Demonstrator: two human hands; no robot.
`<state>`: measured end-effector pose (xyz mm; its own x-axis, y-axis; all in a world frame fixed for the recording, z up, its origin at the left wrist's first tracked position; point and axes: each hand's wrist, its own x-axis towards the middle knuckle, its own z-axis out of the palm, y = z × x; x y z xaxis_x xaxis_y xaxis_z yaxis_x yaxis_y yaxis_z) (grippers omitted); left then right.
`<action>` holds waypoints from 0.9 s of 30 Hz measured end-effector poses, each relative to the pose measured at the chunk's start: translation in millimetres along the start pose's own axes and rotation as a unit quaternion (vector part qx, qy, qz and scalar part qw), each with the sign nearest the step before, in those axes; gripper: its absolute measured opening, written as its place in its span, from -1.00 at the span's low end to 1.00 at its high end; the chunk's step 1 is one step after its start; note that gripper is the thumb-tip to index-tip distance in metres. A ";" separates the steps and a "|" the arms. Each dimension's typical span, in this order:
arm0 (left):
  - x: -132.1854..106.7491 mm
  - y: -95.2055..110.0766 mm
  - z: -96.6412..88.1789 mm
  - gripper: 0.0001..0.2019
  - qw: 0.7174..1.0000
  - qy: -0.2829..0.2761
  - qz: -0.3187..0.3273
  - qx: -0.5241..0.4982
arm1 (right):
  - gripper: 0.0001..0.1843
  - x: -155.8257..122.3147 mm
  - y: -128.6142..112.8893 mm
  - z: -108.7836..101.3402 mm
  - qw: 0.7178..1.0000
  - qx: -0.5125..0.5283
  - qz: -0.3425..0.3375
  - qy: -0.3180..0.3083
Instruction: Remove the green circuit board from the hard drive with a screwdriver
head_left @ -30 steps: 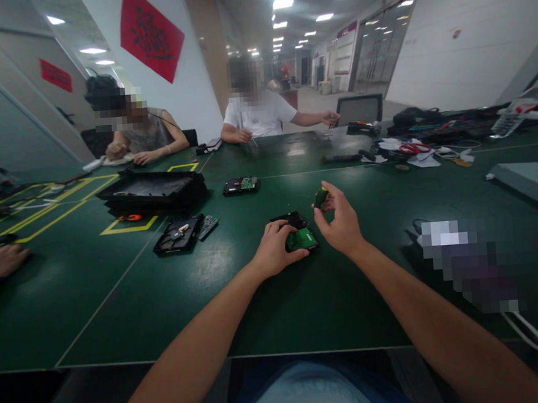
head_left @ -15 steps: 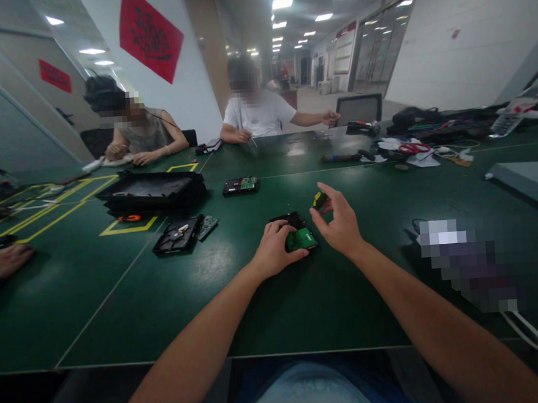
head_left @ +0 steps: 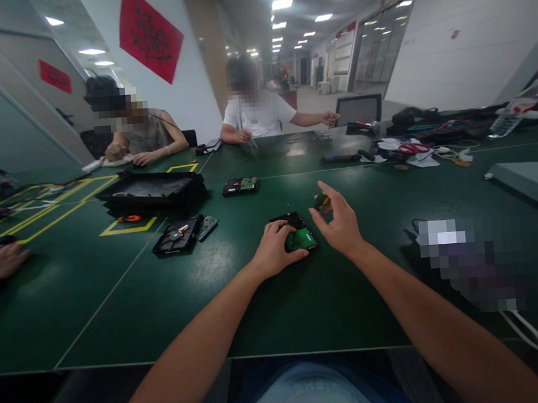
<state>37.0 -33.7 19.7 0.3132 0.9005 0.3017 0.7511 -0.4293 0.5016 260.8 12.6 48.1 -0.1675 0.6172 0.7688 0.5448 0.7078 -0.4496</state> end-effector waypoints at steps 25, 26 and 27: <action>-0.1 1.9 -0.8 -0.40 1.000 0.002 -0.001 0.002 | -0.38 10.6 -6.1 0.3 1.000 -0.016 0.003 0.012; -0.1 2.1 -0.9 -0.40 1.000 0.002 -0.002 0.002 | -0.38 11.5 -7.2 0.3 1.000 -0.020 0.000 0.010; -0.2 2.2 -1.0 -0.40 1.000 0.001 -0.003 0.003 | -0.38 12.4 -8.3 0.3 1.000 -0.022 -0.001 0.008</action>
<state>38.0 -34.9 21.6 0.3070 0.9032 0.3001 0.7562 -0.4229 0.4993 253.9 14.5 61.2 -0.1565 0.6095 0.7772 0.5807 0.6933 -0.4268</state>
